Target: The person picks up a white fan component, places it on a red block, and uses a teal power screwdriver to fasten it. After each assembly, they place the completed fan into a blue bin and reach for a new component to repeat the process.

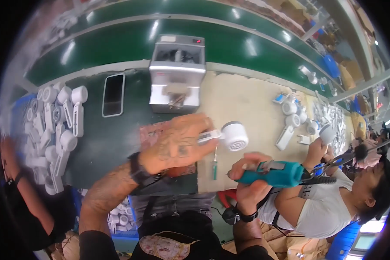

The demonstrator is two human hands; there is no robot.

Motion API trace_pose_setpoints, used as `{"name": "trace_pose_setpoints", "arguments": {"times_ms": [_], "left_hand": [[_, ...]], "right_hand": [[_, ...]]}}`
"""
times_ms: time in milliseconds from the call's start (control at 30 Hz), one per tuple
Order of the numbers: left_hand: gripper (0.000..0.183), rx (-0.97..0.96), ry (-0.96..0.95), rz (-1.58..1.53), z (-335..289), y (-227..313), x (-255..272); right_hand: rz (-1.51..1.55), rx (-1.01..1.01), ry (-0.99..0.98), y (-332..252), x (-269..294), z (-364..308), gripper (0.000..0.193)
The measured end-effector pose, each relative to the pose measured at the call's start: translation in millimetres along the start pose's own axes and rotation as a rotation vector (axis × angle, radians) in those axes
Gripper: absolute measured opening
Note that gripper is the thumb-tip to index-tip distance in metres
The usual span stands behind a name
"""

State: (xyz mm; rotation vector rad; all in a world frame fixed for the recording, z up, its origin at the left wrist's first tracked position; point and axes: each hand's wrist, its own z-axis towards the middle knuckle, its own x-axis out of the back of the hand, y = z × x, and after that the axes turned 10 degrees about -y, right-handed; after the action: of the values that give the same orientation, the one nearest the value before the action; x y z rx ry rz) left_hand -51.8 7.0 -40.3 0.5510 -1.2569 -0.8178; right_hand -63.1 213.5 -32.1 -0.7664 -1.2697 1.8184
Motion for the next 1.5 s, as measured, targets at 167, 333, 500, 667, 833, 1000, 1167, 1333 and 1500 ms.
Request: {"name": "trace_pose_setpoints", "arguments": {"times_ms": [167, 333, 500, 667, 833, 1000, 1167, 1333, 1500], "left_hand": [[0.023, 0.015, -0.091, 0.155, -52, -42, 34], [0.038, -0.036, -0.021, 0.193, -62, -50, 34], [0.043, -0.036, -0.021, 0.155, -71, -56, 37], [0.046, -0.056, -0.027, 0.153, -75, -60, 35], [0.046, -0.038, -0.015, 0.188, -77, -64, 31], [0.043, -0.016, 0.088, 0.209, -73, -64, 26], [0.043, -0.017, 0.074, 0.212, -70, -61, 26], [0.042, 0.002, 0.068, 0.186, -72, -61, 26], [0.049, -0.029, -0.038, 0.167, -72, -63, 30]], "right_hand": [[0.271, 0.077, -0.113, -11, -35, 43, 0.073], [0.172, 0.13, -0.129, -5, -88, 98, 0.067], [-0.003, 0.195, -0.158, 15, -128, 145, 0.052], [0.063, 0.197, -0.202, 50, -136, 157, 0.049], [0.146, 0.132, -0.203, 46, -137, 149, 0.048], [0.088, 0.049, -0.196, 27, -112, 119, 0.067], [0.026, 0.046, -0.224, 20, -98, 103, 0.075], [0.056, 0.045, -0.23, 26, -99, 101, 0.074], [0.064, 0.021, -0.232, 38, -99, 98, 0.068]]}}
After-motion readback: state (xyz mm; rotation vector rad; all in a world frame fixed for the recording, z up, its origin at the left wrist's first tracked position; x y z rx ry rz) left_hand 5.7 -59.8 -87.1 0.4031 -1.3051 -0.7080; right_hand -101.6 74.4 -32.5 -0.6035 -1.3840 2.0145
